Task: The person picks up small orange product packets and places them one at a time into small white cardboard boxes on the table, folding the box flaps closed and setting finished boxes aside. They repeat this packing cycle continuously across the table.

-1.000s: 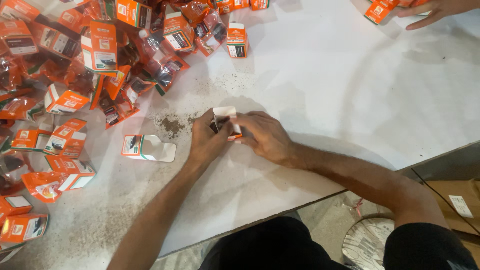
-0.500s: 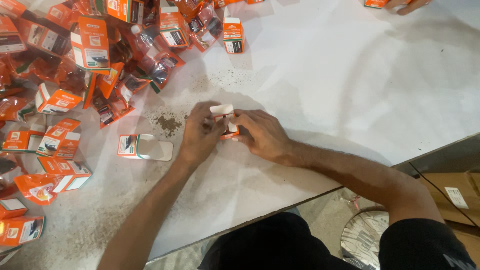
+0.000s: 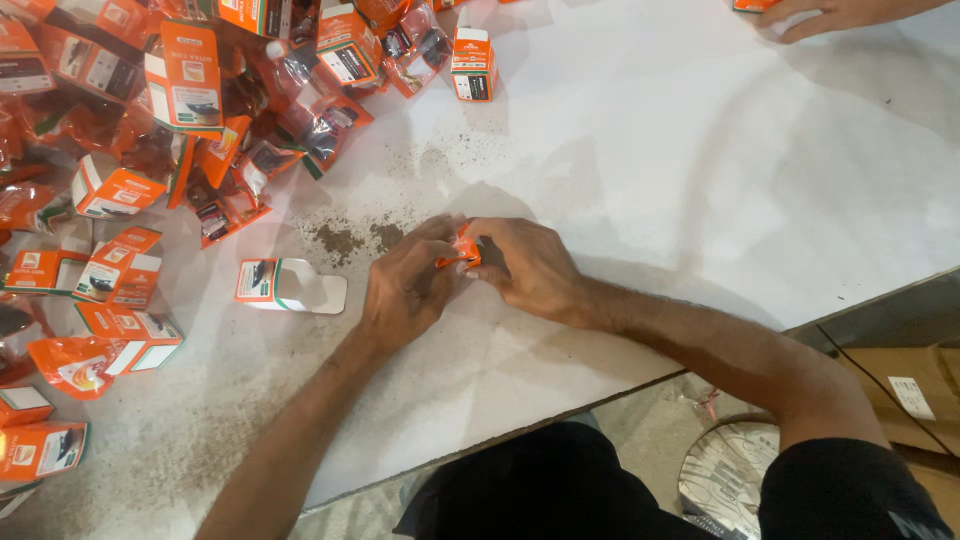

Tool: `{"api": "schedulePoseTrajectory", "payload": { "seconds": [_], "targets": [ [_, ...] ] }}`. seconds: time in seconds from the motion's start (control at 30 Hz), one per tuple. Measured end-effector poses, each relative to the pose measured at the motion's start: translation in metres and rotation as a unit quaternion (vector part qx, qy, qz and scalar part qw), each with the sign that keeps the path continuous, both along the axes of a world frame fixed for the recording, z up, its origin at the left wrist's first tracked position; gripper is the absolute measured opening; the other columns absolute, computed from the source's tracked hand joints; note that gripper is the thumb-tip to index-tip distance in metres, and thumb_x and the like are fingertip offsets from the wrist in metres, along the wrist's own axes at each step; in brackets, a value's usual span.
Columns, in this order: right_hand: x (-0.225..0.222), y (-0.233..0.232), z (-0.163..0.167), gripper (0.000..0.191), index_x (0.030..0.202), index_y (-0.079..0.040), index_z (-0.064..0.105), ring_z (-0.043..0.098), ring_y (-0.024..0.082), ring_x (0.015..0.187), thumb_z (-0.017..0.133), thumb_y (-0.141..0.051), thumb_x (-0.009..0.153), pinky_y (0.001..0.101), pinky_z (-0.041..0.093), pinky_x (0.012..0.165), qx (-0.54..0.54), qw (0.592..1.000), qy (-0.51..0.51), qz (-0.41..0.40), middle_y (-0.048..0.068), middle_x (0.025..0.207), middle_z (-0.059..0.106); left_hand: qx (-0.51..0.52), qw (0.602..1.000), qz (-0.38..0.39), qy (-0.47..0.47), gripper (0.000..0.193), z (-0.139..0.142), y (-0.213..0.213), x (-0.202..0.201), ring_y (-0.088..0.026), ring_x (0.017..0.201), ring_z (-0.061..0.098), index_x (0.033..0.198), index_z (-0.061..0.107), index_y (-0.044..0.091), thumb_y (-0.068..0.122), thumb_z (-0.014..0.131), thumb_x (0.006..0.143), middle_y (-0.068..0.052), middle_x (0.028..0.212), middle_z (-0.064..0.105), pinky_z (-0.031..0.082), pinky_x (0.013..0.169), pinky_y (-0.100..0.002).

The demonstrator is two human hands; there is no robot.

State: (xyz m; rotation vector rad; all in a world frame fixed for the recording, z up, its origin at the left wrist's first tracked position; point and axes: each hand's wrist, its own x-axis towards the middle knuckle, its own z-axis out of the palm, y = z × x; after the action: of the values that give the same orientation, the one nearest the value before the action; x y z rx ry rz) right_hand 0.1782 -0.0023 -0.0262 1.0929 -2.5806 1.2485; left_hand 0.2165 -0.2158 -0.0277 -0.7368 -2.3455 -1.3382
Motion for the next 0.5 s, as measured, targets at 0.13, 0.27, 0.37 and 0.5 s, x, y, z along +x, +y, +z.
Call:
{"api": "schedulePoseTrajectory", "payload": {
  "seconds": [0.13,0.27,0.37,0.5],
  "targets": [
    [0.001,0.001,-0.002,0.04,0.123,-0.011,0.059,0.066,0.037,0.11,0.077,-0.012,0.088,0.0463,0.053,0.093,-0.003,0.994,0.101,0.037,0.014,0.125,0.067,-0.158,0.984,0.0,0.085,0.026,0.003,-0.005,0.005,-0.041,0.147,0.046,0.11,0.064,0.006,0.02,0.078,0.093,-0.021,0.15,0.056,0.041,0.117,-0.053],
    [-0.003,0.004,0.001,0.038,0.121,-0.014,0.061,0.066,0.037,0.112,0.076,-0.009,0.086,0.0462,0.053,0.095,0.013,0.991,0.107,0.075,0.015,0.134,0.063,-0.273,0.957,0.026,0.095,0.05,0.017,-0.019,0.023,-0.04,0.152,0.03,0.135,0.059,0.008,0.022,0.074,0.089,-0.021,0.159,0.041,0.02,0.123,-0.065],
    [-0.011,0.013,0.014,0.036,0.123,-0.015,0.06,0.062,0.036,0.116,0.075,-0.01,0.091,0.0501,0.05,0.102,0.105,0.982,0.151,-0.036,0.013,0.138,0.061,-0.367,0.919,0.111,0.095,0.064,0.036,-0.05,0.039,-0.037,0.158,0.026,0.15,0.048,0.013,0.009,0.068,0.09,-0.016,0.168,0.032,0.017,0.128,-0.065],
    [-0.017,0.016,0.026,0.06,0.141,-0.007,0.053,0.044,0.045,0.137,0.074,-0.017,0.086,0.0562,0.038,0.111,0.167,0.903,0.373,-0.133,0.03,0.148,0.04,-0.485,0.829,0.271,0.066,0.09,0.061,-0.108,0.068,-0.048,0.139,0.044,0.146,0.05,0.003,0.015,0.068,0.058,-0.026,0.151,0.045,0.032,0.111,-0.064]
  ]
}}
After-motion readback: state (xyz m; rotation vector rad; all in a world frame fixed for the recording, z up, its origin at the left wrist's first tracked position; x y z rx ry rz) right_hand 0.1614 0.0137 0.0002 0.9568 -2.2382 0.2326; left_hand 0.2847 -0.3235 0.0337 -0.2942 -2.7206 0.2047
